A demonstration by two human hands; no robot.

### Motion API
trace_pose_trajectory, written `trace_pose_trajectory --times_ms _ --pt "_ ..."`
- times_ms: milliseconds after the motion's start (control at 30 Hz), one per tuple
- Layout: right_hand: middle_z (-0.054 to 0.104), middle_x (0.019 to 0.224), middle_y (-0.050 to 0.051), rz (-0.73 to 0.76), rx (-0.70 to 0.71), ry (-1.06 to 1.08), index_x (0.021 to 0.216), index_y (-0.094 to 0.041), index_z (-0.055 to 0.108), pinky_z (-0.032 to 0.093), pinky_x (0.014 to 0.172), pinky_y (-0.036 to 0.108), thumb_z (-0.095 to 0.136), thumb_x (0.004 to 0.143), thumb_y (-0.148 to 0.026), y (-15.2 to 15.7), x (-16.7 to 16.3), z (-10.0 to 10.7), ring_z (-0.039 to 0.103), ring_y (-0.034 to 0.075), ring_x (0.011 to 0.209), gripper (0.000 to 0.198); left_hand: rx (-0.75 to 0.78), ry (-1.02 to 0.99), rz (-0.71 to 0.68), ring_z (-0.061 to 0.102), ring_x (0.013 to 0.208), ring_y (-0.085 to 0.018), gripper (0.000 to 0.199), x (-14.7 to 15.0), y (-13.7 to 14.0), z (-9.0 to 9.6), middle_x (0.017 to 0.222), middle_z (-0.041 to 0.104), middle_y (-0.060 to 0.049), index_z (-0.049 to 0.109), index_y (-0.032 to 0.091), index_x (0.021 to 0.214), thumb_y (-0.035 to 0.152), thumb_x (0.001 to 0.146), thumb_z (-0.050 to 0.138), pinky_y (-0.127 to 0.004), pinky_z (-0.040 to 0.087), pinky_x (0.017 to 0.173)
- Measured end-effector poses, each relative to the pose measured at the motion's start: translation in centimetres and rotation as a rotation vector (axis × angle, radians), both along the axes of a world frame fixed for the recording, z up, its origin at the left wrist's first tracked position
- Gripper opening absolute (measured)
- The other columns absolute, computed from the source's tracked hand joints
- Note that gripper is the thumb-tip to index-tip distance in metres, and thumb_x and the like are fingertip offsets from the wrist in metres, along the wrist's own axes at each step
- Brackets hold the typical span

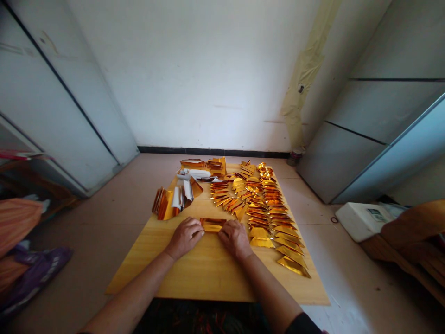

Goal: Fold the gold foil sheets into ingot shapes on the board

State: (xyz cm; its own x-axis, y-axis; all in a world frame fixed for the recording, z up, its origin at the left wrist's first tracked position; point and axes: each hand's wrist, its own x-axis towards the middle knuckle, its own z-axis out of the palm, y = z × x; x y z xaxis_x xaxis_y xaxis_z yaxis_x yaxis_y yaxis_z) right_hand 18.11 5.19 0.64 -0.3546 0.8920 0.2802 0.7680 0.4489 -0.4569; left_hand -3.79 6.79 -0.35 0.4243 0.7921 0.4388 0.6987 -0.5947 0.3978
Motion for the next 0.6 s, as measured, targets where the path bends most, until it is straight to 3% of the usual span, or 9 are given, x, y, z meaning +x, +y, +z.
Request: trace_pose_trajectory --times_ms 333,600 --pt "0.061 0.075 0.003 -0.243 -0.081 -0.144 0.069 -0.017 0.063 0.038 0.07 0.024 0.058 0.082 -0.027 0.9 -1.4 0.4 0.055 0.015 0.076 0.017 -0.074 0.091 0.125 0.052 0.08 -0.017 0.017 0.5 0.2 0.2 0.079 0.059 -0.004 0.058 0.018 0.07 0.02 0.085 0.049 -0.03 0.04 0.073" --pt "0.064 0.081 0.004 -0.315 -0.153 -0.242 0.073 -0.019 0.065 0.038 0.067 0.023 0.058 0.081 -0.029 1.3 -1.7 1.0 0.058 0.015 0.078 0.015 -0.106 0.235 0.27 0.053 0.081 -0.02 0.016 1.0 0.1 0.4 0.08 0.06 -0.005 0.058 0.019 0.072 0.028 0.084 0.052 -0.031 0.039 0.072"
